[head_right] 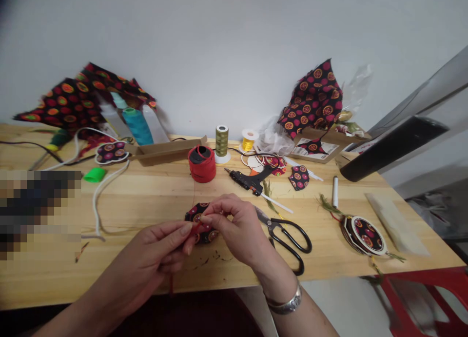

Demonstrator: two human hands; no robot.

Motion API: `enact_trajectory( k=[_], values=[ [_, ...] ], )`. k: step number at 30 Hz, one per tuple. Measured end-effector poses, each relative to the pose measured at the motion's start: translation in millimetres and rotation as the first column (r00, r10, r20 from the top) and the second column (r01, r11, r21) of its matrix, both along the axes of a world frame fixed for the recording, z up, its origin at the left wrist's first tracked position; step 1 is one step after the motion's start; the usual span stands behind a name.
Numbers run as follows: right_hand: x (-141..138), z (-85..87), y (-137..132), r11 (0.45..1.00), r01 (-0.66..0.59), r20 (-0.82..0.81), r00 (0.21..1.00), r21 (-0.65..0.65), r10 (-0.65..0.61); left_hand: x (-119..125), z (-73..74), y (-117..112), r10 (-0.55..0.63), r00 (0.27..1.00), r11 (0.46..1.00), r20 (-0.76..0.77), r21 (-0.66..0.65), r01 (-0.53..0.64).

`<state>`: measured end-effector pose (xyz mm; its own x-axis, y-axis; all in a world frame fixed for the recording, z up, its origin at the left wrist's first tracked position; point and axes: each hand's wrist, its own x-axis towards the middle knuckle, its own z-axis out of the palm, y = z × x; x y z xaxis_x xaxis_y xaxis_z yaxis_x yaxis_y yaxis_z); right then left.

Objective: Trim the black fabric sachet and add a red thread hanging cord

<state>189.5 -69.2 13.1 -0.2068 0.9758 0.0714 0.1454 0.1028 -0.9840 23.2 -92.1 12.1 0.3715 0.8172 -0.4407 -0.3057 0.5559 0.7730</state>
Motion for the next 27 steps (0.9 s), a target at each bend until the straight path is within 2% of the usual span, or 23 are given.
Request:
enact_trajectory(
  k=[9, 13, 15, 17, 22, 27],
  values=[
    [-2.6, -2.0, -2.9, 0.999, -0.001, 0.037, 0.999, 0.049, -0.001, 2.1, 0.1, -1.8, -0.015, 0.995, 0.999, -0.102, 0.032, 0.019],
    [6.1, -1.5, -1.6, 0.992, 0.034, 0.261, 0.963, 0.121, -0.065, -1.1, -2.5, -1.4, 0.009, 0.989, 0.999, -0.147, 0.052, -0.001],
    [15.7, -0.6, -0.6, 0.979, 0.084, 0.385, 0.911, 0.185, -0.151, -3.5, -3.6, 0.5, 0.063, 0.986, 0.996, -0.154, 0.068, -0.053],
    [24.3, 0.5, -0.8, 0.970, 0.103, 0.436, 0.879, 0.220, -0.192, -5.6, -3.8, 3.6, 0.124, 0.979, 0.989, -0.162, 0.106, -0.107],
    [21.2, 1.5, -7.9, 0.988, 0.065, 0.361, 0.926, 0.141, -0.113, -8.1, -3.2, 10.4, 0.225, 0.950, 0.953, -0.217, 0.254, -0.168],
    [-5.9, 0.0, -13.2, 0.992, 0.106, 0.085, 0.990, 0.072, -0.112, -9.0, -3.6, 11.5, 0.344, 0.880, 0.872, -0.328, 0.460, -0.169]
  ],
)
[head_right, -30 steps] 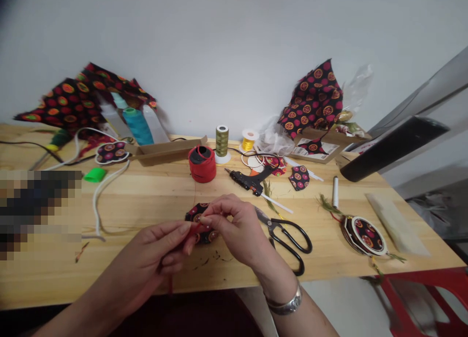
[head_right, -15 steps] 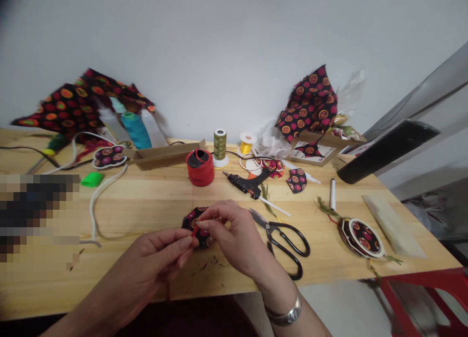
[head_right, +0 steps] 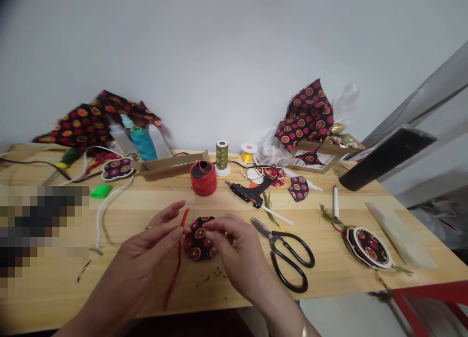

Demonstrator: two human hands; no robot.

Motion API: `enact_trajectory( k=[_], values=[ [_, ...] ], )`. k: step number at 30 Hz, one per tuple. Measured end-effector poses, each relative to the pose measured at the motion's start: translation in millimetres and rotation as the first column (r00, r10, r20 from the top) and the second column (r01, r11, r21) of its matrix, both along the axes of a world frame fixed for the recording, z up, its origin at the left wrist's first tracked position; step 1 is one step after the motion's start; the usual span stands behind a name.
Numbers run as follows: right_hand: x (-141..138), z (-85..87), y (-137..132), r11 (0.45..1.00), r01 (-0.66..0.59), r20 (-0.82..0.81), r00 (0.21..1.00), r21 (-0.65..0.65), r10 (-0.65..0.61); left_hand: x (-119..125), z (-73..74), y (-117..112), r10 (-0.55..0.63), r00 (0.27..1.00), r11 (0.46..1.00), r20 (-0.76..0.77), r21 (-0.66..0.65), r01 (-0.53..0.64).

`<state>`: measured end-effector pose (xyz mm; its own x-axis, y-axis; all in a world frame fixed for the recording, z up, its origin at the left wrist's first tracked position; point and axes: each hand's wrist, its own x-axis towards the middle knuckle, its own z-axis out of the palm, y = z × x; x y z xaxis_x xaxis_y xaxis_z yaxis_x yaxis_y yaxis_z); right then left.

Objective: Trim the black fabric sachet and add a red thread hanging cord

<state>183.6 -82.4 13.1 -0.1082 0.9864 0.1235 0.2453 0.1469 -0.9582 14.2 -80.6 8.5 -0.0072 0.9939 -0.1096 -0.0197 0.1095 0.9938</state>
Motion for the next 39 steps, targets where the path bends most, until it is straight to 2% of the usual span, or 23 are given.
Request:
enact_trajectory(
  k=[4, 8, 10, 12, 17, 20, 24, 27, 31, 39],
  values=[
    [-21.2, -1.4, -0.7, 0.994, -0.022, -0.235, 0.972, -0.109, -0.004, 3.0, 2.9, -0.9, -0.022, 0.992, 1.000, 0.127, 0.001, 0.022],
    [-35.3, -1.9, -2.1, 0.969, -0.190, -0.471, 0.877, -0.158, 0.095, 7.1, 7.6, -1.9, -0.016, 0.957, 0.998, 0.290, -0.049, 0.032],
    [-37.6, -2.4, -2.4, 0.955, -0.256, -0.511, 0.847, -0.147, 0.148, 8.1, 9.5, -2.0, -0.011, 0.931, 0.995, 0.364, -0.093, 0.048],
    [-37.2, -3.8, -2.0, 0.953, -0.250, -0.482, 0.865, -0.171, 0.141, 8.5, 10.5, -1.4, 0.008, 0.900, 0.989, 0.436, -0.138, 0.057],
    [-31.9, -10.1, 1.1, 0.967, -0.111, -0.312, 0.949, -0.229, 0.035, 7.6, 10.6, 3.5, 0.097, 0.820, 0.974, 0.565, -0.224, 0.039],
    [-29.1, -11.4, 3.4, 0.977, -0.078, -0.260, 0.965, -0.199, 0.024, 6.3, 12.1, 6.8, 0.097, 0.760, 0.972, 0.642, -0.226, 0.067],
    [-25.1, -11.7, 6.9, 0.995, -0.025, -0.104, 0.995, -0.096, 0.015, 3.7, 15.7, 10.6, 0.198, 0.696, 0.966, 0.690, -0.259, -0.017],
    [-22.8, -14.3, 9.3, 1.000, -0.007, 0.010, 1.000, -0.021, 0.008, 0.6, 17.8, 12.4, 0.206, 0.689, 0.972, 0.695, -0.226, -0.063],
    [-21.6, -19.9, 11.7, 0.999, -0.008, 0.088, 0.996, 0.042, 0.004, -3.6, 19.4, 12.2, 0.173, 0.693, 0.982, 0.700, -0.180, -0.064],
    [-21.4, -25.6, 13.4, 0.997, 0.006, 0.199, 0.980, 0.075, -0.021, -8.1, 21.8, 11.9, 0.113, 0.682, 0.993, 0.722, -0.093, -0.066]
  ],
)
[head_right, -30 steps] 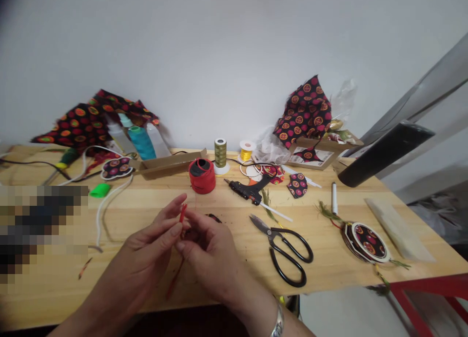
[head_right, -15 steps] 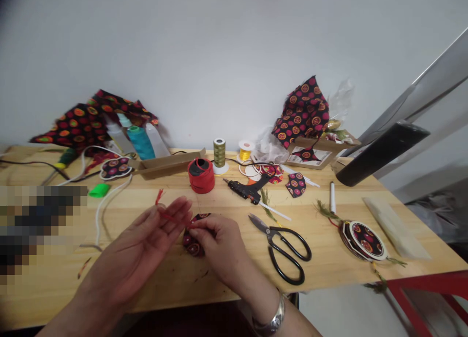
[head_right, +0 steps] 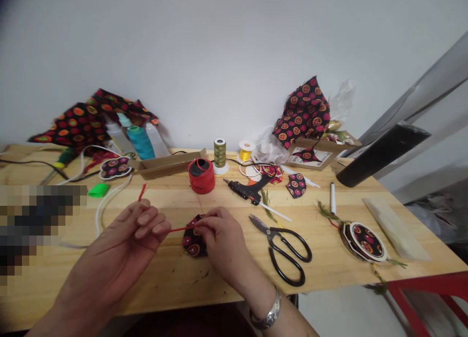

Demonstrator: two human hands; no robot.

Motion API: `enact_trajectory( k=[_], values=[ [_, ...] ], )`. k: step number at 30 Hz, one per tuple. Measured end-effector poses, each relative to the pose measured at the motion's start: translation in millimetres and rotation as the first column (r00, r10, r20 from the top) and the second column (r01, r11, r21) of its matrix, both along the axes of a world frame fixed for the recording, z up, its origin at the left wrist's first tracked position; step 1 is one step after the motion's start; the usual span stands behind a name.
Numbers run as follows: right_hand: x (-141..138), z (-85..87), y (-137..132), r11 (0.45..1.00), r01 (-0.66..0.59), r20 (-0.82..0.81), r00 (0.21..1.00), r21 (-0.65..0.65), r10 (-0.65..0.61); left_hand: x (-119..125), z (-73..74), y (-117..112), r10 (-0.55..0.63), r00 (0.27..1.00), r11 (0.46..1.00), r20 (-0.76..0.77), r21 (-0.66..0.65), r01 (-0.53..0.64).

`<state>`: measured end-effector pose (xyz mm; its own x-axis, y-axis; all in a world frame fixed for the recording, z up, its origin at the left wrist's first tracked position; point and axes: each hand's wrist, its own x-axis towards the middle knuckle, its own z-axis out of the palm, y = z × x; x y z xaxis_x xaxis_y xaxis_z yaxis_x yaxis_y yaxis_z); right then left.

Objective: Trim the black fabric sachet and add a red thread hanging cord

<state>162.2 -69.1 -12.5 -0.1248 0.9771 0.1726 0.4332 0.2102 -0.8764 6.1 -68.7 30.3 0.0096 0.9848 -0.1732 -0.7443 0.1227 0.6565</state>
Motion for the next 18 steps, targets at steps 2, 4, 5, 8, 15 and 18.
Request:
enact_trajectory(
  k=[2, 4, 5, 8, 15, 18],
  values=[
    [3.1, -1.0, 0.6, 1.000, -0.005, 0.046, 0.999, 0.021, 0.004, -0.6, 1.3, -0.5, -0.012, 1.000, 1.000, -0.016, -0.004, 0.012],
    [8.3, -1.5, 1.4, 0.998, 0.017, 0.094, 0.995, 0.056, -0.022, -1.2, 2.6, -1.5, -0.018, 0.999, 1.000, -0.037, -0.018, 0.017],
    [11.4, -1.2, 1.6, 0.996, 0.040, 0.111, 0.993, 0.074, -0.048, -1.4, 3.1, -2.2, -0.014, 0.999, 1.000, -0.045, -0.026, 0.013],
    [19.8, 3.9, -0.9, 0.990, 0.106, 0.091, 0.989, 0.092, -0.114, -1.4, 4.5, -4.3, -0.004, 0.998, 0.999, -0.057, -0.046, 0.001],
    [12.3, 37.3, -28.6, 0.940, -0.334, -0.065, 0.939, 0.063, 0.338, -1.8, 14.4, -16.2, -0.119, 0.992, 0.993, -0.049, -0.021, 0.118],
    [5.2, 37.4, -29.8, 0.893, -0.450, -0.018, 0.893, 0.022, 0.450, -7.1, 18.6, -23.1, -0.169, 0.983, 0.986, -0.066, -0.019, 0.168]
  ],
)
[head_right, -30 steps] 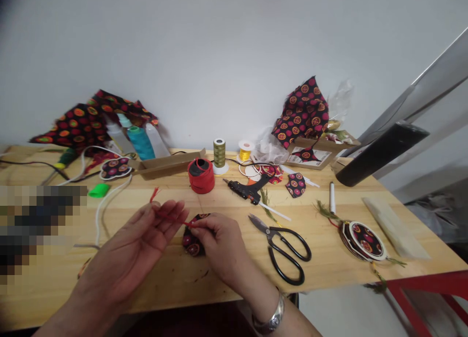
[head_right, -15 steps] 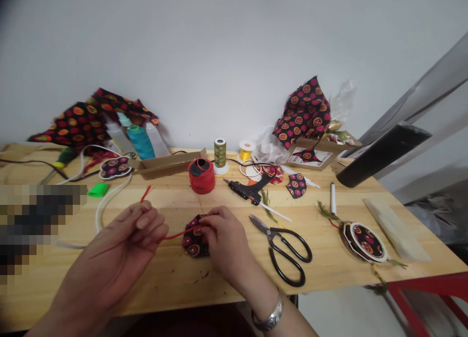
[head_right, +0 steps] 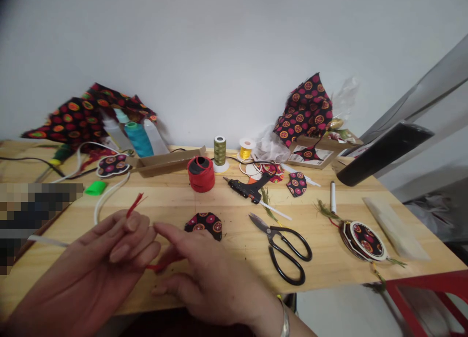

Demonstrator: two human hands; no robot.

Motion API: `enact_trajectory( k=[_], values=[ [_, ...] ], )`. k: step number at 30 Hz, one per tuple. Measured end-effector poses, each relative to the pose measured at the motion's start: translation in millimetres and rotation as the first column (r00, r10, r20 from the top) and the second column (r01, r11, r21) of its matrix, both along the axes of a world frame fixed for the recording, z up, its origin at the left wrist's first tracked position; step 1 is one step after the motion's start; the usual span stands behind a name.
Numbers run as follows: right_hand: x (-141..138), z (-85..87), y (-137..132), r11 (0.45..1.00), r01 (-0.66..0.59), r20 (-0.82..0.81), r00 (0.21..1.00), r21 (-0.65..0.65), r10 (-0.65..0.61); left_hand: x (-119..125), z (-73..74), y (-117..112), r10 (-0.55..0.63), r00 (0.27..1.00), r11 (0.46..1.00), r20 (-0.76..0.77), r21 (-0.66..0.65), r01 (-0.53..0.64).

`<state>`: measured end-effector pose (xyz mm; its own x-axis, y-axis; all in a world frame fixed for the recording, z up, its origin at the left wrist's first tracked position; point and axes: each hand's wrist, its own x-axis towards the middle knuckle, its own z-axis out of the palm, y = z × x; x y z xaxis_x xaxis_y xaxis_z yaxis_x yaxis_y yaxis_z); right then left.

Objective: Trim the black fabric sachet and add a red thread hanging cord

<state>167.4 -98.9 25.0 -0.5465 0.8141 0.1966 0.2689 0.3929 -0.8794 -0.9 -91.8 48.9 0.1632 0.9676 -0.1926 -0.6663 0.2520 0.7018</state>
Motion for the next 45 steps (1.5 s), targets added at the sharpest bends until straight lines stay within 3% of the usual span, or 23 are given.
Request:
enact_trajectory(
  k=[3, 6, 9, 11, 16, 20, 24, 29, 31, 33, 34, 35, 36, 38, 39, 42, 45],
  values=[
    [3.9, -11.0, 10.0, 0.990, 0.087, 0.044, 0.995, 0.112, -0.093, -8.4, -0.5, -6.4, -0.004, 1.000, 1.000, -0.016, -0.021, 0.004],
    [23.6, -22.4, 18.0, 0.923, 0.245, 0.154, 0.942, 0.296, -0.299, -17.6, -4.3, -11.1, 0.019, 0.998, 0.997, -0.054, -0.073, -0.023],
    [54.9, -29.7, 12.1, 0.824, 0.351, 0.366, 0.768, 0.445, -0.525, -24.3, -7.1, -12.2, 0.064, 0.994, 0.990, -0.094, -0.120, -0.075],
    [76.5, -33.0, 1.2, 0.794, 0.358, 0.479, 0.651, 0.491, -0.589, -25.8, -8.0, -10.9, 0.056, 0.991, 0.988, -0.123, -0.136, -0.073],
    [109.3, -40.6, -26.3, 0.783, 0.311, 0.648, 0.441, 0.539, -0.621, -16.2, -12.2, -4.1, 0.016, 0.970, 0.980, -0.244, -0.186, -0.063],
    [114.0, -44.3, -34.0, 0.785, 0.255, 0.685, 0.386, 0.564, -0.618, -3.8, -19.7, 1.4, -0.080, 0.960, 0.977, -0.268, -0.211, 0.023],
    [125.8, -44.0, -33.0, 0.773, 0.220, 0.694, 0.342, 0.596, -0.633, 0.0, -26.1, 5.9, -0.103, 0.957, 0.982, -0.270, -0.183, 0.054],
    [160.8, -45.7, -24.4, 0.753, 0.295, 0.723, 0.226, 0.588, -0.653, -4.0, -27.1, 7.4, -0.095, 0.963, 0.978, -0.253, -0.203, 0.043],
    [164.6, -43.6, -21.1, 0.716, 0.356, 0.704, 0.190, 0.601, -0.684, -5.2, -26.1, 6.1, -0.100, 0.964, 0.975, -0.245, -0.218, 0.046],
    [152.3, -37.1, -20.0, 0.659, 0.434, 0.614, 0.262, 0.614, -0.745, -5.4, -24.7, 3.9, -0.098, 0.968, 0.973, -0.230, -0.226, 0.045],
    [139.8, -32.2, -20.4, 0.642, 0.481, 0.535, 0.357, 0.597, -0.765, -5.1, -23.9, 2.7, -0.093, 0.971, 0.973, -0.221, -0.225, 0.042],
    [123.9, -26.6, -21.1, 0.689, 0.502, 0.456, 0.519, 0.522, -0.723, -4.6, -22.9, 1.6, -0.084, 0.974, 0.974, -0.210, -0.222, 0.037],
    [105.6, -20.7, -22.0, 0.771, 0.493, 0.395, 0.666, 0.403, -0.633, -4.0, -21.8, 0.4, -0.075, 0.978, 0.976, -0.197, -0.216, 0.031],
    [67.4, -10.0, -22.3, 0.918, 0.350, 0.293, 0.872, 0.188, -0.393, -3.1, -19.1, -1.5, -0.055, 0.985, 0.980, -0.165, -0.200, 0.021],
    [50.0, -5.9, -21.2, 0.968, 0.228, 0.277, 0.928, 0.102, -0.248, -2.9, -17.5, -2.2, -0.046, 0.988, 0.981, -0.147, -0.192, 0.018],
    [14.6, -1.0, -12.4, 0.997, -0.072, 0.201, 0.977, -0.007, 0.072, -3.8, -11.8, -3.2, -0.018, 0.996, 0.988, -0.091, -0.156, 0.003],
    [6.2, -4.7, -1.4, 0.984, -0.164, 0.155, 0.973, -0.066, 0.172, -6.0, -7.2, -1.9, 0.022, 0.998, 0.992, -0.061, -0.124, -0.029]
  ],
)
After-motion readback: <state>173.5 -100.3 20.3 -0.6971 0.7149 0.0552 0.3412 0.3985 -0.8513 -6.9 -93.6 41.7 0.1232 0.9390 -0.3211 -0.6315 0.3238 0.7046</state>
